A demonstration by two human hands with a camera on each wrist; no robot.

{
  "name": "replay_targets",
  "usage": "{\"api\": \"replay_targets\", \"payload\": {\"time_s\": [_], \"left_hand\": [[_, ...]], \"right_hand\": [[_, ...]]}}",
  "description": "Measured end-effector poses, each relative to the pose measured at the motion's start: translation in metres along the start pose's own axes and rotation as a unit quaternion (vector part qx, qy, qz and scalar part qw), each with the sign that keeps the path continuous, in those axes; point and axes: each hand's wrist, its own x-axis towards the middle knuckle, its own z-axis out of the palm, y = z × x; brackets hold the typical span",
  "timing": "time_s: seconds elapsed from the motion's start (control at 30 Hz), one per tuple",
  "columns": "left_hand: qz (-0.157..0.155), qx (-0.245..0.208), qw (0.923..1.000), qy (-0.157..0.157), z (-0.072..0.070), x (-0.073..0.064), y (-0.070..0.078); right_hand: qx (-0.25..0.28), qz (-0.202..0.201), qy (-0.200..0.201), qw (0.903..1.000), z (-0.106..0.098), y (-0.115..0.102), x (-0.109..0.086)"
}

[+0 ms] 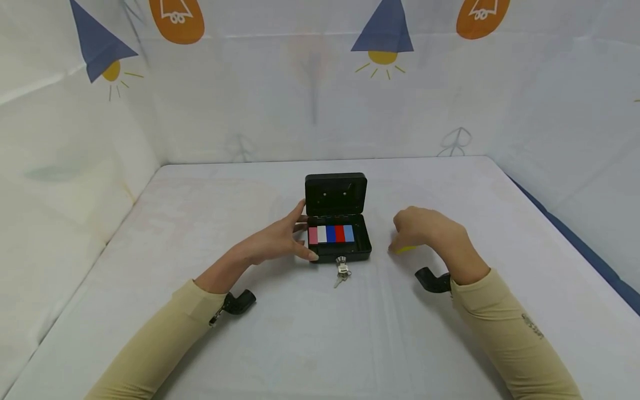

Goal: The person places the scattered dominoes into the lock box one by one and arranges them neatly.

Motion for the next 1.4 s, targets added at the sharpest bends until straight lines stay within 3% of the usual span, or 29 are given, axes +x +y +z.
{"api": "replay_targets", "payload": {"time_s": [0.37,0.63,0.97,1.17,1.4], "left_hand": [[0.004,-0.004,1.0,-0.005,0.0,-0.001,0.0],[0.002,-0.007,1.0,-0.004,-0.002,-0.002,-0.001],[0.002,-0.007,0.9999,-0.008,-0.001,0.0,0.001],[-0.008,-0.001,1.0,0.0,-0.001,0.0,0.002],[-0.005,-0.002,1.0,-0.002,-0.001,0.0,0.001]], "right_hand": [[-0.016,0.042,-0.013,0.9989,0.002,0.002,-0.001],[-0.014,-0.011,0.008,0.9998,0.0,0.004,0.004],[0.047,-0.075,0.064,0.994,0.009,0.014,0.011],[0.088,-0.082,0.084,0.9892,0.016,0.025,0.013],[0.094,-0.089,0.11,0.9855,0.023,0.034,0.018]]}}
